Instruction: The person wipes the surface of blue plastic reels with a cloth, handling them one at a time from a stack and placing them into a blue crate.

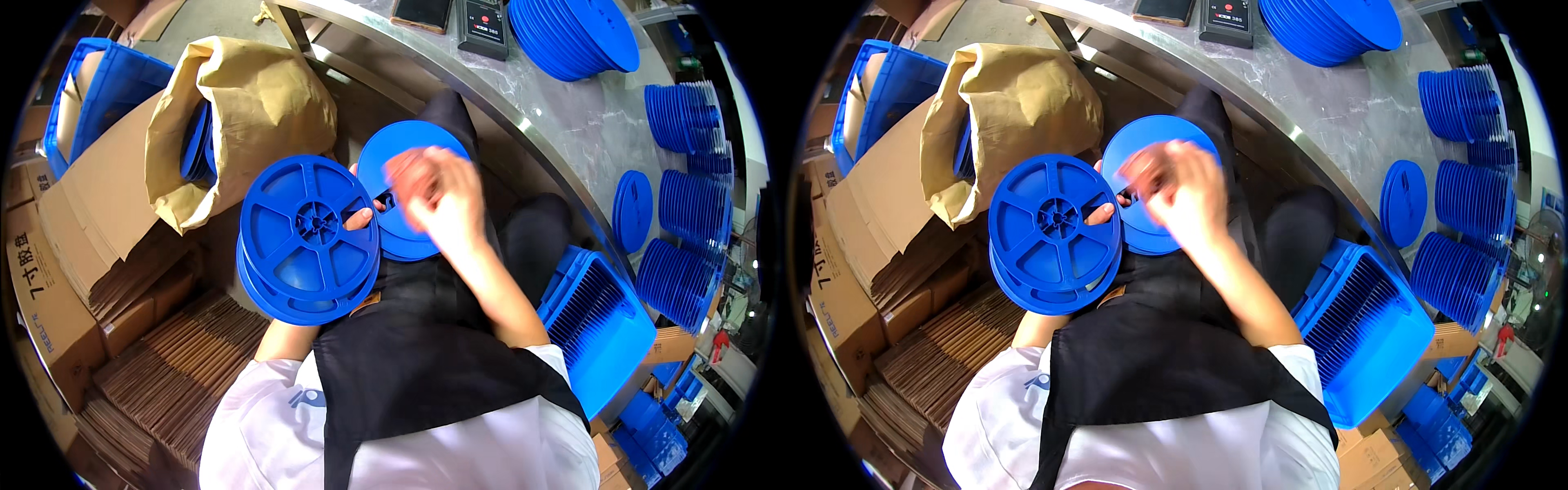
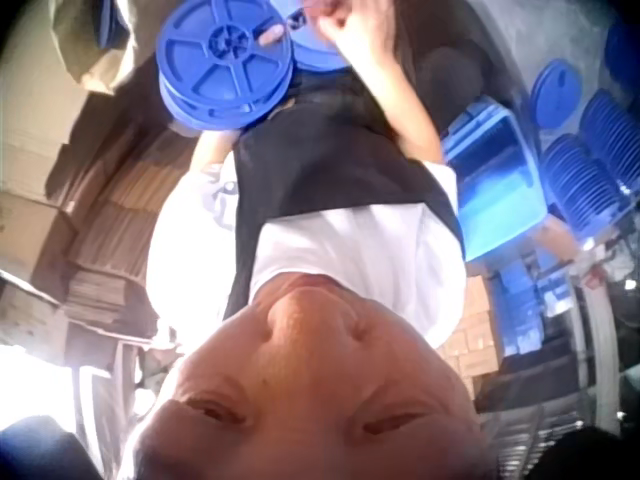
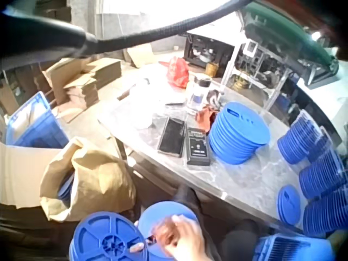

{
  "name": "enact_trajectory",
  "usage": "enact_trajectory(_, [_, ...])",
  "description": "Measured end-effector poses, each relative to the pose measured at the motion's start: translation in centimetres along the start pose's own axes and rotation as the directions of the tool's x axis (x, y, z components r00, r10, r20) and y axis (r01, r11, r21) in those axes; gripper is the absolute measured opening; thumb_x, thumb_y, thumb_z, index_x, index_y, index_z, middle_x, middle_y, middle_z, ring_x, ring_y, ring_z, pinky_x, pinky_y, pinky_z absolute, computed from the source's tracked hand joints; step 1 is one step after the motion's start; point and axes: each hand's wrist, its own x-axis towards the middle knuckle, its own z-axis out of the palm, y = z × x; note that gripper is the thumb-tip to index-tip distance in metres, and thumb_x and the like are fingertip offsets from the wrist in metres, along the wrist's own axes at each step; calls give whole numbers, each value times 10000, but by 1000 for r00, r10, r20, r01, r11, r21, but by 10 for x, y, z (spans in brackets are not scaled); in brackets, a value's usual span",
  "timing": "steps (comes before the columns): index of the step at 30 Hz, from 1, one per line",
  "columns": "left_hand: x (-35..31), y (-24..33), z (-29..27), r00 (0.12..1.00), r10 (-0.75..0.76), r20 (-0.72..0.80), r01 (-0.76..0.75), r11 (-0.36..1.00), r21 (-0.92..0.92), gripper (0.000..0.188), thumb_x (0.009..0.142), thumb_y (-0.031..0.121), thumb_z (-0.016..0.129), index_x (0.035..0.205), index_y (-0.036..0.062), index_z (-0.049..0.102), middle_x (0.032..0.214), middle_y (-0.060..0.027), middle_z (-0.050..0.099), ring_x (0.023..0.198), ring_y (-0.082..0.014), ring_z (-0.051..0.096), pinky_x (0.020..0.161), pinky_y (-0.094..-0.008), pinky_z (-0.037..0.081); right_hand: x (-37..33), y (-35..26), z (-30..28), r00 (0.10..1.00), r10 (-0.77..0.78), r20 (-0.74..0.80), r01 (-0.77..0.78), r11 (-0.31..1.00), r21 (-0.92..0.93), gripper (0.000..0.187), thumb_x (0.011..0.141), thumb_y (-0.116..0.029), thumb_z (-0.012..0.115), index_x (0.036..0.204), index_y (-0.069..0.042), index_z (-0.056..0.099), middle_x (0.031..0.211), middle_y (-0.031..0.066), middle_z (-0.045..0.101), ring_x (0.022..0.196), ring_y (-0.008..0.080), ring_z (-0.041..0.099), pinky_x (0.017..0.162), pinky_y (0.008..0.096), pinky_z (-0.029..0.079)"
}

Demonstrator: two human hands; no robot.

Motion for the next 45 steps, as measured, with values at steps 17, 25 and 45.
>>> enact_trajectory(17, [-12, 0, -3, 999, -51, -7, 51, 996, 70, 599, 872, 51, 681, 1405, -11, 415, 1011, -106, 659, 970, -199, 640, 934, -330, 487, 1, -39, 6, 916, -283, 285, 254, 958, 134, 554, 568, -142, 829, 1057, -51, 586, 1308, 129, 529, 1259, 297, 471, 1001, 440, 427])
enact_trajectory(25, [-5, -5, -5, 999, -52, 10, 51, 995, 85, 591, 874, 58, 680, 1401, -12, 421, 1016, -108, 660, 970, -200, 640, 935, -328, 487, -29, 41, -28, 993, -122, -1, 119, 969, 218, 430, 686, -45, 735, 1096, -46, 602, 1235, 133, 605, 1187, 289, 554, 957, 388, 458])
enact_trajectory(45, [26, -37, 9, 963, 96, 253, -89, 995, -36, 685, 953, 171, 598, 1508, 55, 214, 1092, -137, 611, 1033, -229, 600, 951, -328, 471, -39, -51, -19, 987, -156, 46, 115, 866, 486, 369, 718, -166, 745, 1041, -35, 626, 1148, 144, 637, 1026, 320, 617, 896, 390, 483])
